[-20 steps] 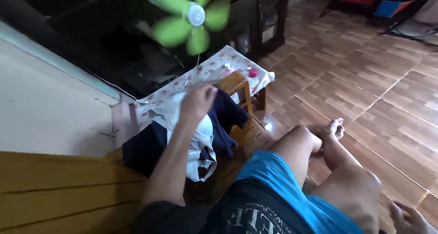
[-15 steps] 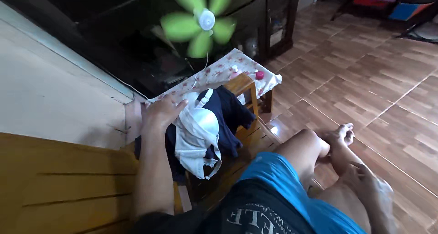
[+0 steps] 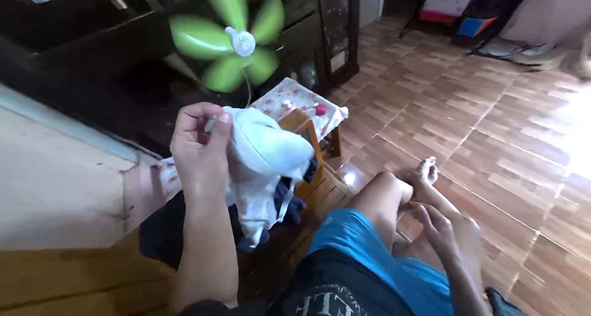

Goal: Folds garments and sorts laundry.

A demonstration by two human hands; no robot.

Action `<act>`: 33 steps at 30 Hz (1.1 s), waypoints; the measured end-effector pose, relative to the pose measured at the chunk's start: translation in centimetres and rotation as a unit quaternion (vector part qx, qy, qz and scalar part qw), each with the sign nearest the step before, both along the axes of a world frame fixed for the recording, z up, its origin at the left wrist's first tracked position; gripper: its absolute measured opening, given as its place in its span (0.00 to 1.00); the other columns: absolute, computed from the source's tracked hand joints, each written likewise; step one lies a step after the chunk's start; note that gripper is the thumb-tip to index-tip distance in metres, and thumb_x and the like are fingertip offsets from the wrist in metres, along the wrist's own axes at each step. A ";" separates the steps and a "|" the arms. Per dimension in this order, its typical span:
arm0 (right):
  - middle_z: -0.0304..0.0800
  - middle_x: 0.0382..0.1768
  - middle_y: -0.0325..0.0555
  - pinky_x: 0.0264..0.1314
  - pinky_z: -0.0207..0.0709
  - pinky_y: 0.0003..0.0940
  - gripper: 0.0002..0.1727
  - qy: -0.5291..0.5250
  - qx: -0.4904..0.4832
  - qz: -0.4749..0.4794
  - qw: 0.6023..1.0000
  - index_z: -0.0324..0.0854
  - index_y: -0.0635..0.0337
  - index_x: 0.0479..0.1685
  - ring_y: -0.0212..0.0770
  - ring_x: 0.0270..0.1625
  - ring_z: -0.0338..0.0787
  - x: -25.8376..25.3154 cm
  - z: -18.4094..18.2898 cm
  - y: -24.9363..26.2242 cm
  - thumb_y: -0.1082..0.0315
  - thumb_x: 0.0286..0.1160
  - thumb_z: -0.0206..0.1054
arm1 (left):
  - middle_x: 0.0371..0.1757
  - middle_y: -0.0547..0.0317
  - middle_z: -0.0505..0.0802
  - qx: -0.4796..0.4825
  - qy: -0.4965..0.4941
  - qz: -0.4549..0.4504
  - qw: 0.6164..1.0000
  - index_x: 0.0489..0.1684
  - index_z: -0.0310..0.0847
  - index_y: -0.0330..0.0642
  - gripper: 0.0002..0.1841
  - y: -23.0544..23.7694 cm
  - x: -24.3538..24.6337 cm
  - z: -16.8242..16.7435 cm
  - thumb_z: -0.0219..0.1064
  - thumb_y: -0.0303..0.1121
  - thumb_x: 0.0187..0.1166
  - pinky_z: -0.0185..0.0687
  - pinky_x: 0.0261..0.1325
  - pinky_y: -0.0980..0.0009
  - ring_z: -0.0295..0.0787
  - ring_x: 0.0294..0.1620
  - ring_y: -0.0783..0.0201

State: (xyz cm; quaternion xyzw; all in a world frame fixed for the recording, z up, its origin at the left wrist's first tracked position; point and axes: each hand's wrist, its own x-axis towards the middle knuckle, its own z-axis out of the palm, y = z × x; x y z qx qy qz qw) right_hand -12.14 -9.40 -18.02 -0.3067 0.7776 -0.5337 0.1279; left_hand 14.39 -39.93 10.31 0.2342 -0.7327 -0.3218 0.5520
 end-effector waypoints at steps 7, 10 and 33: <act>0.92 0.42 0.20 0.58 0.84 0.19 0.20 -0.264 -0.313 0.035 0.912 0.77 0.56 0.56 0.15 0.49 0.89 8.3 17.8 -1.4 0.50 0.91 0.48 | 0.43 0.68 0.88 0.058 -0.139 -0.472 0.869 0.47 0.83 0.37 0.05 12.3 -12.6 -4.1 0.66 0.26 0.81 0.79 0.37 0.89 0.80 0.32 0.87; 0.94 0.50 0.33 0.61 0.87 0.28 0.24 -0.353 -0.465 -0.045 0.811 0.73 0.56 0.66 0.26 0.55 0.92 7.4 16.3 -0.1 0.46 0.89 0.53 | 0.45 0.65 0.88 0.061 -0.168 -0.519 0.836 0.48 0.85 0.35 0.08 15.9 -15.1 -6.0 0.65 0.30 0.82 0.78 0.39 0.90 0.80 0.34 0.88; 0.95 0.39 0.43 0.44 0.89 0.27 0.24 -0.443 -0.414 -0.250 0.755 0.74 0.59 0.58 0.33 0.40 0.95 5.0 14.5 7.3 0.55 0.98 0.35 | 0.35 0.89 0.93 0.096 -0.211 -0.672 0.703 0.43 0.91 0.65 0.10 12.1 -18.1 -9.0 0.64 0.51 0.84 0.85 0.37 0.89 0.88 0.33 0.91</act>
